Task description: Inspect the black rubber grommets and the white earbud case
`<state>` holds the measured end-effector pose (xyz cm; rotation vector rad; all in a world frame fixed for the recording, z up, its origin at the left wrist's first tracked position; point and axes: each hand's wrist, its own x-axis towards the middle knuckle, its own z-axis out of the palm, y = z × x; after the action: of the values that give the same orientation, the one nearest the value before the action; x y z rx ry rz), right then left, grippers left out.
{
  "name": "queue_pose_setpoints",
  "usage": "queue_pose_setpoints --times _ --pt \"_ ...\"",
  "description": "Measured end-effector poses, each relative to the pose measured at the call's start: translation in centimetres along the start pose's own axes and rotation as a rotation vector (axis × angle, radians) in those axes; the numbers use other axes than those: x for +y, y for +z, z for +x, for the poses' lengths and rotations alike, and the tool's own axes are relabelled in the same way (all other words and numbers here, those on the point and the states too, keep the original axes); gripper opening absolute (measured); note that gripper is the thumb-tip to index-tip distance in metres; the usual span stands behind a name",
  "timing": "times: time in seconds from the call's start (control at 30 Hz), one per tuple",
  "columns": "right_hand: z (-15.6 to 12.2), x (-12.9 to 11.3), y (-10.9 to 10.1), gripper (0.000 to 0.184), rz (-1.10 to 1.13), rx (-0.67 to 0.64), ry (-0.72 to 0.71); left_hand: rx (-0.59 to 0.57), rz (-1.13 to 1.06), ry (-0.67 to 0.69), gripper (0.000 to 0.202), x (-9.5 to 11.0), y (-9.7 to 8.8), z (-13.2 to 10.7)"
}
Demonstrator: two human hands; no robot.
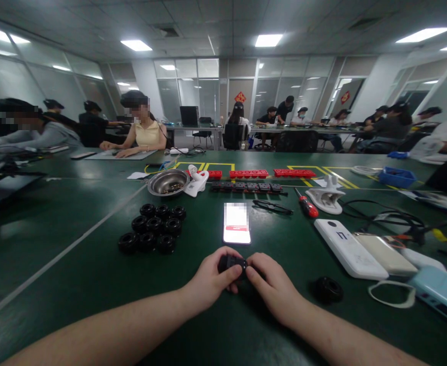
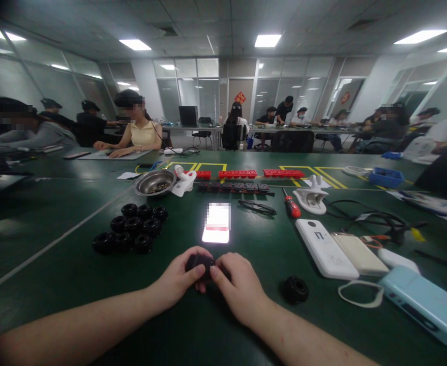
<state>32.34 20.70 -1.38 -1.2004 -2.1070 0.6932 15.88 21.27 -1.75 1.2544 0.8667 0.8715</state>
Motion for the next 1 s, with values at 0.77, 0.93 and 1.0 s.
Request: queue_pose_setpoints --times 0.77,0.93,1.0 --pt "-0.41 0.16 0.23 0.031 -0.001 0.072 -0.007 0.033 0.004 0.019 0.039 -0.06 -0.02 0.19" --pt "-0.28 0.07 0.01 0.018 0.016 0.037 0.024 0.021 -0.002 0.008 0.038 0.02 -0.02 0.01" --pt "-0.11 0.03 -0.07 0.023 -0.006 0.005 0.015 0.015 -0.003 0.002 0.037 -0.13 -0.04 -0.02"
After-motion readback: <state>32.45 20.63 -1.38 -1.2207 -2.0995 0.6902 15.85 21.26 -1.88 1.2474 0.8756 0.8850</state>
